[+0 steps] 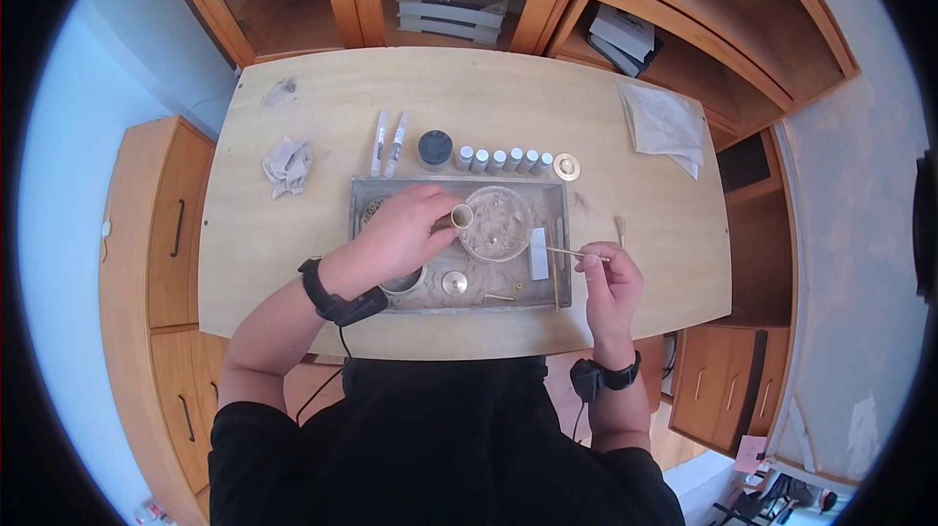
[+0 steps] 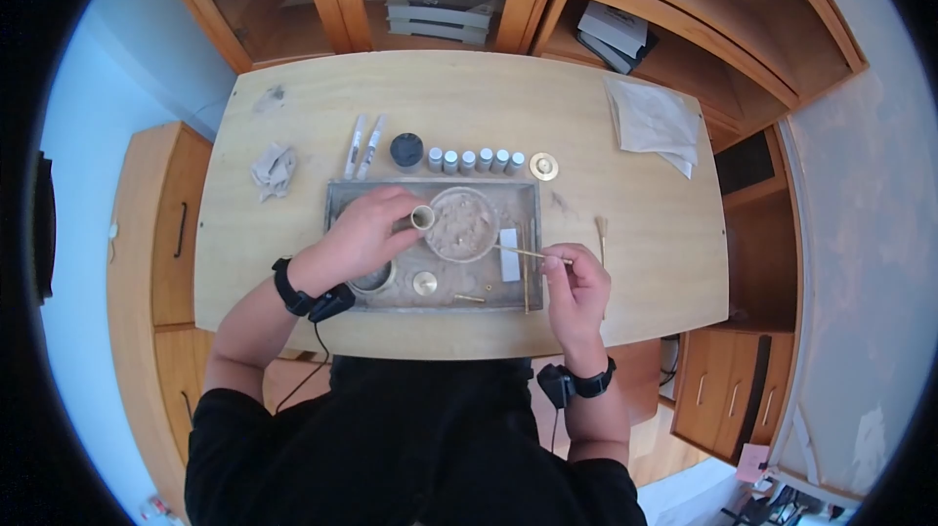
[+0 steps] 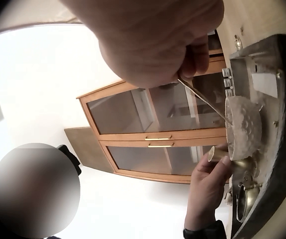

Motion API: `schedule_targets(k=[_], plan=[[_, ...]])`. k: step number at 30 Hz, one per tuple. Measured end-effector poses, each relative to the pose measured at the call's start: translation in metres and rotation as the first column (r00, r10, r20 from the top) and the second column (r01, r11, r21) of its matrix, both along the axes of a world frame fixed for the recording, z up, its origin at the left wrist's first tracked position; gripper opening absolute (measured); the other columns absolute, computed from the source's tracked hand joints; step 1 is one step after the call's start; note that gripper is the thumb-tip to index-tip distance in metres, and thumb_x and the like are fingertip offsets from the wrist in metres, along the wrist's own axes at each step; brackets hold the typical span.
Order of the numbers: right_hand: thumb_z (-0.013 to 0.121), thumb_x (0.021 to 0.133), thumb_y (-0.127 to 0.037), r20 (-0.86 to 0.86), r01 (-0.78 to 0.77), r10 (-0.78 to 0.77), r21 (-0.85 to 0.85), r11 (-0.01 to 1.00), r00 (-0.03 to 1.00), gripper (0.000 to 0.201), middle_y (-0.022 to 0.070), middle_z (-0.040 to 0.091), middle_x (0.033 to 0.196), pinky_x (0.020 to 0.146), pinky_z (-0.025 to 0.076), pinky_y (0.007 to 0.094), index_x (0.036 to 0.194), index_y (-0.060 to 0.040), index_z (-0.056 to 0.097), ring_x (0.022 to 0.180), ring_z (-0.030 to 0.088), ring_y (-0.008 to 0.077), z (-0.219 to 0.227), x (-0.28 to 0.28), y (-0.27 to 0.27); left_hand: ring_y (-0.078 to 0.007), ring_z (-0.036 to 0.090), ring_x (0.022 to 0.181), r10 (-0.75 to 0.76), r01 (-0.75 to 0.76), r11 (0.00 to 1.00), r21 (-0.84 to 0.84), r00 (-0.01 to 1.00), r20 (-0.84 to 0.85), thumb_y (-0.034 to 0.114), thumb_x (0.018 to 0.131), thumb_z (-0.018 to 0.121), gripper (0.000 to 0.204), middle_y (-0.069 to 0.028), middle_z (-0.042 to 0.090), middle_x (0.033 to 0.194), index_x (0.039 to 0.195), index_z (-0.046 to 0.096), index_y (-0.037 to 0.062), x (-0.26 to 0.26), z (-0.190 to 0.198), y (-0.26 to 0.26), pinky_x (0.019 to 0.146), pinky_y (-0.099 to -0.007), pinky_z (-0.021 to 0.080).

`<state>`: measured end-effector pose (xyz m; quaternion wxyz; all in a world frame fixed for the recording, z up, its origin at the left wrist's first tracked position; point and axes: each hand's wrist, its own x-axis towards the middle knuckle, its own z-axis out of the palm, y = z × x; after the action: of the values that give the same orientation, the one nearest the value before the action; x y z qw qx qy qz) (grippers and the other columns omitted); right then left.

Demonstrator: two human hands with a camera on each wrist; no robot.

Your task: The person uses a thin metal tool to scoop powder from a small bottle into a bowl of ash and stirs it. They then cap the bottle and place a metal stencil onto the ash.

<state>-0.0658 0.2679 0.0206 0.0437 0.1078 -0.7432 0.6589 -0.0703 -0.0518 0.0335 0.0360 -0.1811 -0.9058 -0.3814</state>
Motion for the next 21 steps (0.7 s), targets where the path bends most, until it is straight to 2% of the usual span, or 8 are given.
schedule_targets(k=[7,10,16,21], plan=[[0.065,0.105,-0.008,0.089,-0.063,0.060,0.032,0.998,0.994,0.013,0.0039,0.069,0.094,0.079,0.052,0.0246,0.107,0.0030,0.069,0.083,0.065,0.0095,-0.003,0.004,-0.004,-0.0379,0.065,0.097,0.011,-0.011,1.000,-0.003,1.000,0.017,0.012,0.089,0.074,0.023,-0.0146,0.067,0.102,0.111,0.070,0.0055,0.001,0.001,0.002,0.083,-0.0462,0.054],[0.066,0.105,-0.009,0.211,-0.070,0.075,-0.034,0.997,0.975,0.013,0.0037,0.070,0.090,0.079,0.053,0.0250,0.108,0.0026,0.070,0.082,0.065,0.0096,-0.009,0.003,-0.016,-0.0375,0.065,0.099,0.006,-0.006,1.000,0.000,1.000,0.017,0.012,0.089,0.074,0.024,-0.0144,0.067,0.102,0.112,0.071,0.0055,0.000,0.001,0.001,0.085,-0.0463,0.054],[0.066,0.105,-0.012,0.267,0.035,-0.012,-0.079,0.996,0.964,0.016,0.0057,0.073,0.090,0.077,0.054,0.0269,0.111,0.0026,0.071,0.080,0.067,0.0114,-0.019,-0.006,-0.028,-0.0377,0.066,0.095,0.007,-0.007,1.000,0.001,1.000,-0.016,0.010,0.088,0.074,0.022,-0.0146,0.067,0.102,0.109,0.071,0.0052,0.001,0.000,0.001,0.082,-0.0453,0.054],[0.066,0.105,-0.011,0.292,0.131,-0.062,-0.223,0.966,0.954,0.017,0.0069,0.073,0.091,0.075,0.056,0.0281,0.111,0.0030,0.071,0.078,0.067,0.0128,-0.024,-0.011,-0.022,-0.0376,0.066,0.095,0.005,-0.005,1.000,0.005,1.000,0.000,0.010,0.088,0.074,0.022,-0.0148,0.067,0.101,0.109,0.070,0.0047,0.001,0.001,0.000,0.082,-0.0450,0.055]])
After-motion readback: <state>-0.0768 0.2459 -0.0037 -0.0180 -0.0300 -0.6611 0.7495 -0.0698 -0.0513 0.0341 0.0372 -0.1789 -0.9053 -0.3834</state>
